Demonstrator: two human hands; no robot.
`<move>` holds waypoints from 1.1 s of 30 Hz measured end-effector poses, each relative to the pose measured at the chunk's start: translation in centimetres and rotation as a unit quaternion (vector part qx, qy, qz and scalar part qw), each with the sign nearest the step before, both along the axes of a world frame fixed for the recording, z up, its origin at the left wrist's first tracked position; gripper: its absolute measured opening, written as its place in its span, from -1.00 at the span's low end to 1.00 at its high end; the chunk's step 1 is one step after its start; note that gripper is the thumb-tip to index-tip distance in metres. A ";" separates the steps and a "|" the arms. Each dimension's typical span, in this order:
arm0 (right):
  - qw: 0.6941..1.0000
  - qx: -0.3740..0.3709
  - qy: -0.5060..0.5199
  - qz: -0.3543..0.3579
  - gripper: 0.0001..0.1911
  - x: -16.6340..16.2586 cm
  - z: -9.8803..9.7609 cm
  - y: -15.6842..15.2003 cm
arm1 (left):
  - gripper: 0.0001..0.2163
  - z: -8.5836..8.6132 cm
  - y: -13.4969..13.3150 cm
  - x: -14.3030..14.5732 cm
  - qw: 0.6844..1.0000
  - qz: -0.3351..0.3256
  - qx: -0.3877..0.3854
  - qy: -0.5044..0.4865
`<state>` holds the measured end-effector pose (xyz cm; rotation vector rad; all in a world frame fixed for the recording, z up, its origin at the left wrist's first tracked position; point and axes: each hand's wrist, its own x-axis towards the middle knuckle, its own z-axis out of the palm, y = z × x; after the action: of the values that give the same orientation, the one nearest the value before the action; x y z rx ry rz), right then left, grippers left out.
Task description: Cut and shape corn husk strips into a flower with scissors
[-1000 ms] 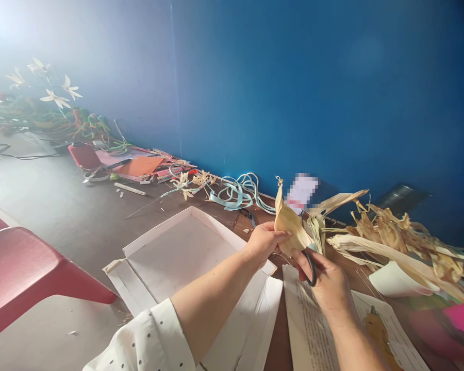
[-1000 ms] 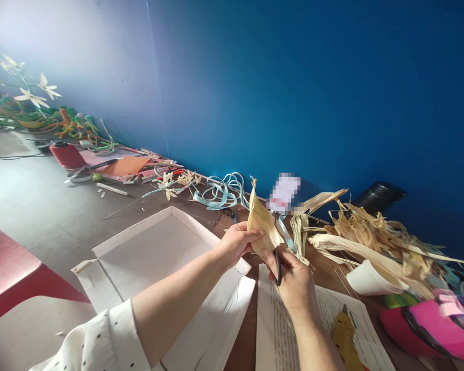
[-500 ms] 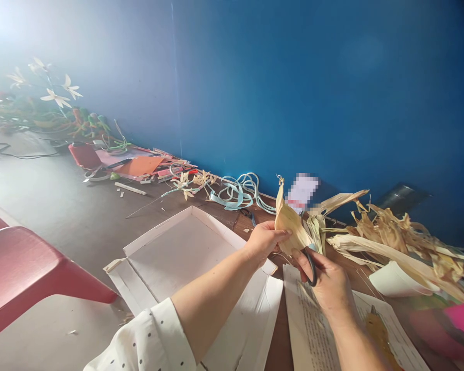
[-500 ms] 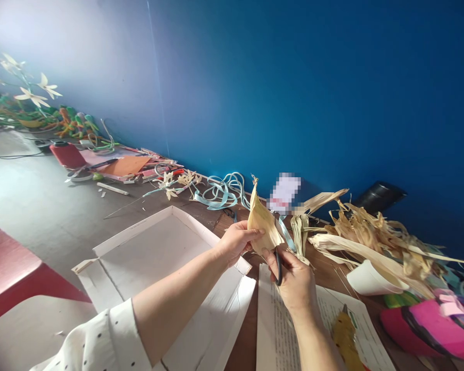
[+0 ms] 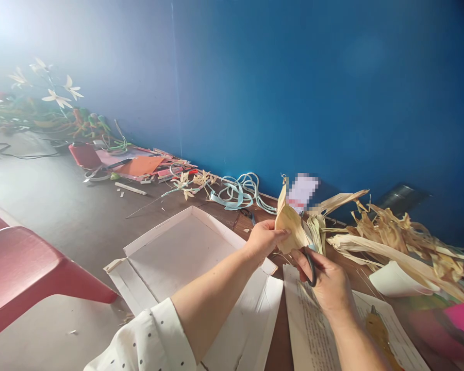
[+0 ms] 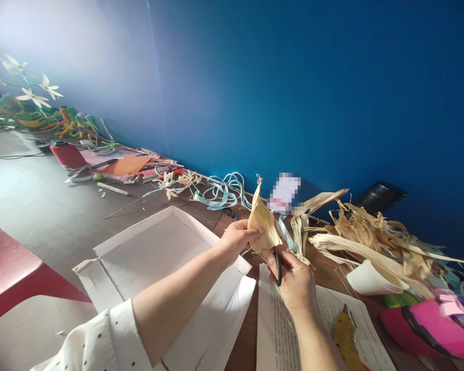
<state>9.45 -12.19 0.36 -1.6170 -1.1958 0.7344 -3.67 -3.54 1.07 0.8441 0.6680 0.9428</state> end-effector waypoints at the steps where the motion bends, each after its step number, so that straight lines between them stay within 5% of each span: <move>1: 1.000 0.001 0.011 -0.003 -0.78 0.0 -0.1 0.0 | -0.76 -0.1 0.0 0.0 1.000 0.001 0.005 0.006; 15: 0.998 -0.015 0.052 -0.033 -0.71 0.1 -0.3 0.1 | -0.78 -0.5 0.3 0.0 0.994 0.016 0.073 0.080; 33: 1.000 0.012 -0.024 -0.014 -0.67 0.2 0.2 -0.1 | -0.80 -0.4 0.3 -0.1 0.991 0.014 0.085 0.106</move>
<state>9.61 -12.27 0.59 -1.6359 -1.2101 0.6644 -3.76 -3.27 0.72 1.0998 0.7900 0.9529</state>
